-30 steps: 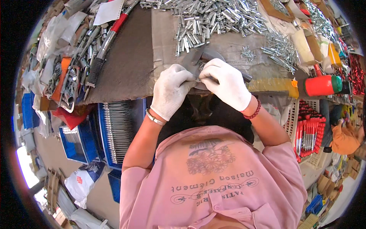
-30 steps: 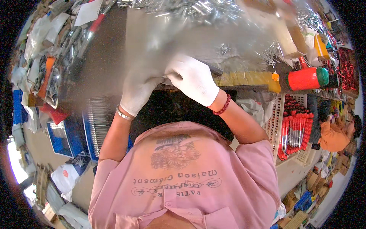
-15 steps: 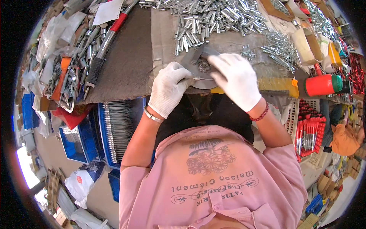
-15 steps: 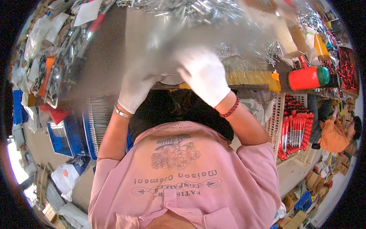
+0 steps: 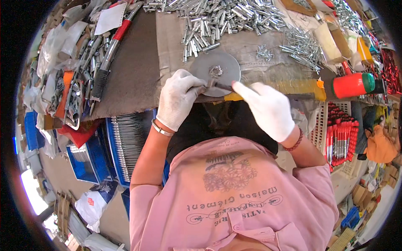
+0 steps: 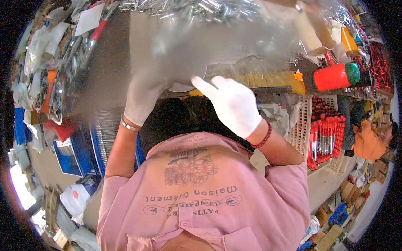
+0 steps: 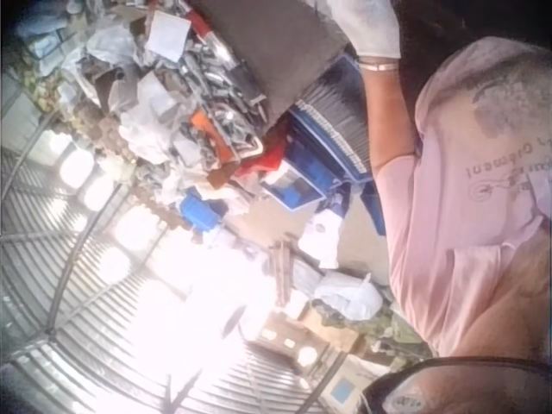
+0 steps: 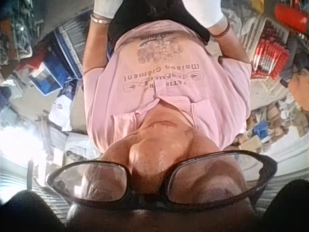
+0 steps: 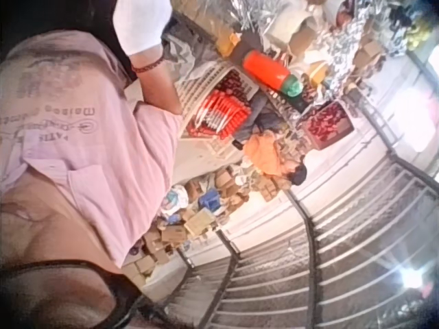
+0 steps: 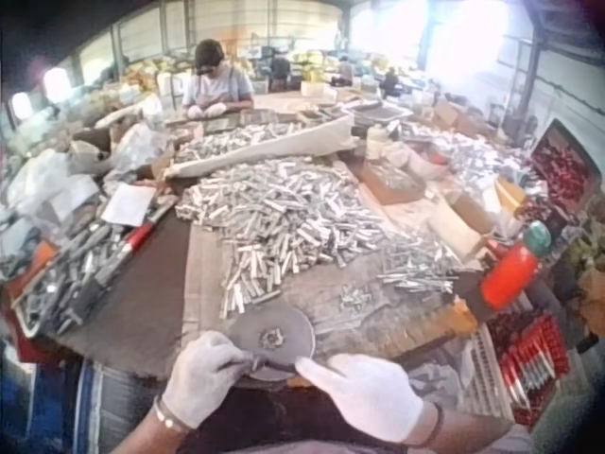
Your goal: Assemble small metal hardware components using a hammer and organizing them into a tray.
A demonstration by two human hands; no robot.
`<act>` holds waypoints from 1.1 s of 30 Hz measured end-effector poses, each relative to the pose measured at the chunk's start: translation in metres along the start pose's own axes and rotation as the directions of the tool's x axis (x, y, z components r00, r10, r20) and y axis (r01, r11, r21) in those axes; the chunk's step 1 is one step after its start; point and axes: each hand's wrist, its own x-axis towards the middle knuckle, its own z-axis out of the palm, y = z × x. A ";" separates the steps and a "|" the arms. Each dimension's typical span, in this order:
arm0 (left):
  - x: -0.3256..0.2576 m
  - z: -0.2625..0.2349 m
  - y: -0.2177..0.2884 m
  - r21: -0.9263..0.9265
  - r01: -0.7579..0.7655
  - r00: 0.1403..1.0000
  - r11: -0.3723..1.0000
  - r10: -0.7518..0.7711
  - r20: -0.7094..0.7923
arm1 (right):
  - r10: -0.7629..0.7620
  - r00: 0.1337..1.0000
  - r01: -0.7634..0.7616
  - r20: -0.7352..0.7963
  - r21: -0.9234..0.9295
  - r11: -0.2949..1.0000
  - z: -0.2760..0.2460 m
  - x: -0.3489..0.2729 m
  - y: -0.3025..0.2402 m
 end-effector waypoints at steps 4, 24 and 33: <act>0.000 -0.001 -0.007 -0.038 0.015 1.000 0.999 -0.015 0.001 | 0.042 0.998 -0.045 0.057 0.061 0.997 0.000 -0.003 -0.001; 0.004 -0.008 -0.001 -0.093 0.035 0.998 0.995 -0.031 0.048 | 0.084 0.987 -0.064 -0.139 0.141 0.988 0.022 0.029 0.020; -0.013 0.000 0.006 0.029 0.000 0.995 1.000 0.003 -0.104 | 0.142 0.982 -0.180 0.126 0.382 0.906 0.047 0.005 -0.004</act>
